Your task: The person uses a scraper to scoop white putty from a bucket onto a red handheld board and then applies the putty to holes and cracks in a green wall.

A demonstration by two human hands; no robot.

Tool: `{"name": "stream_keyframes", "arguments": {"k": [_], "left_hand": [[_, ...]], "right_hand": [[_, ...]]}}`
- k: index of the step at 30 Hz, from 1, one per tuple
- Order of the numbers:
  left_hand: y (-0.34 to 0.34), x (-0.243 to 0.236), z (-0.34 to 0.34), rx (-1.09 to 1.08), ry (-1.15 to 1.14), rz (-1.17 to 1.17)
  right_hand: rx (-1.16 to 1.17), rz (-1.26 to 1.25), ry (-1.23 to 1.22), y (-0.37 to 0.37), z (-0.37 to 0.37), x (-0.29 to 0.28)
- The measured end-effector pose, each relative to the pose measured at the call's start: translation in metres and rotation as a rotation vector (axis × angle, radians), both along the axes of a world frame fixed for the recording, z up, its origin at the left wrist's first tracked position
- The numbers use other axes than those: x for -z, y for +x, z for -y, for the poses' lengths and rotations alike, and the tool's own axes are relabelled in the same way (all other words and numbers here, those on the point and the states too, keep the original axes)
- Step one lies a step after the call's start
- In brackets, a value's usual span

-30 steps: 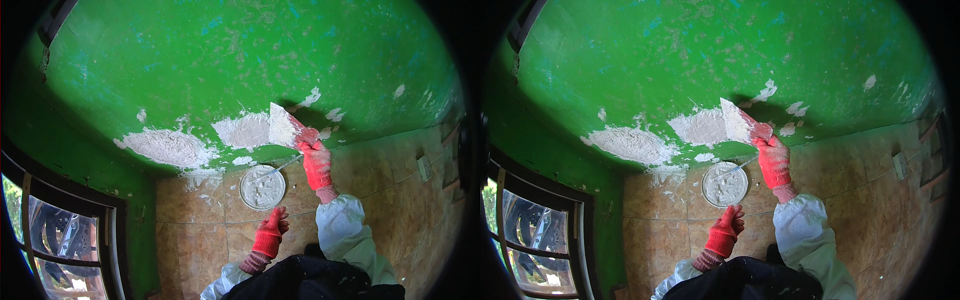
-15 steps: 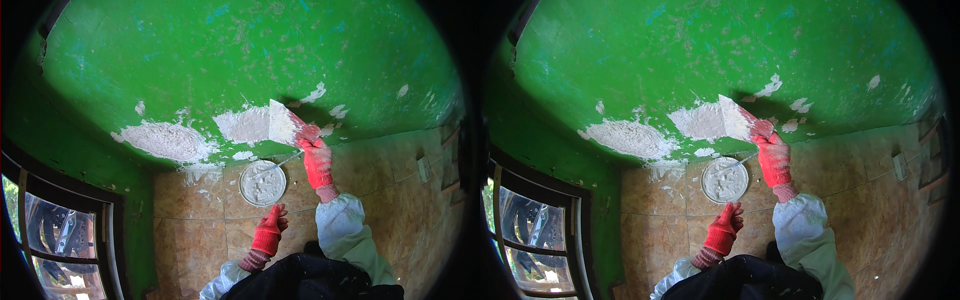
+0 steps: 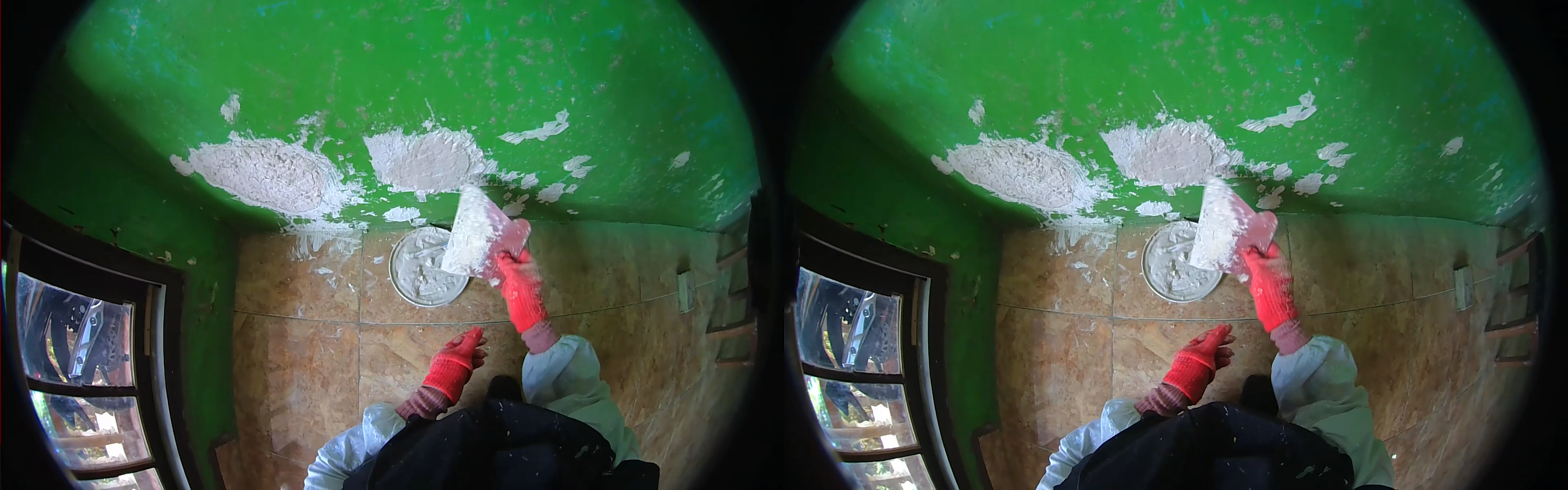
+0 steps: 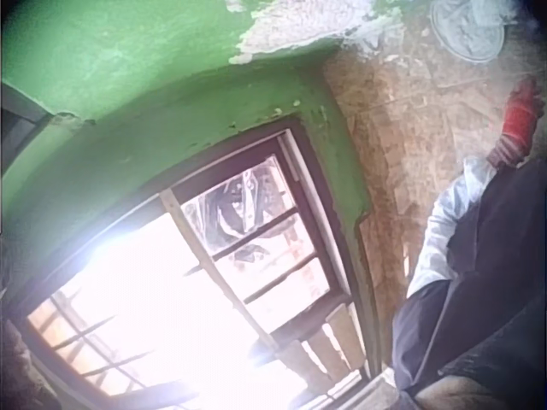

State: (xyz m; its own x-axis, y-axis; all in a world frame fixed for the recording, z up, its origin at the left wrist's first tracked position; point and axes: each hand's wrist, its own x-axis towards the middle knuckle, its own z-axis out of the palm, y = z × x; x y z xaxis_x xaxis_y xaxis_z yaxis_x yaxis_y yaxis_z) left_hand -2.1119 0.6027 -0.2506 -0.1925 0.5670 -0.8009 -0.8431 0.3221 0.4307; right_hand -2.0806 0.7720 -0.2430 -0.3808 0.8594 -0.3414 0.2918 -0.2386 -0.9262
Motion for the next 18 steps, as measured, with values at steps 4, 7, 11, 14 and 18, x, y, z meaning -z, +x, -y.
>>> {"name": "stream_keyframes", "arguments": {"k": [4,7,11,14,18], "left_hand": [[-0.003,0.013,-0.015,-0.058,0.015,-0.078],[-0.006,0.023,-0.029,-0.182,0.088,-0.086],[-0.007,0.022,-0.037,-0.21,0.091,-0.073],[-0.021,0.023,-0.037,-0.201,0.047,-0.018],[-0.033,0.033,-0.024,-0.001,-0.066,-0.247]], "right_hand": [[0.303,-0.611,-0.415,0.005,0.043,0.024],[0.208,-0.728,-0.459,0.012,0.062,0.015],[0.088,-0.444,-0.276,0.026,0.046,0.036],[0.009,-0.399,-0.053,0.015,0.04,0.006],[-0.841,0.732,1.102,0.027,0.024,-0.02]]}}
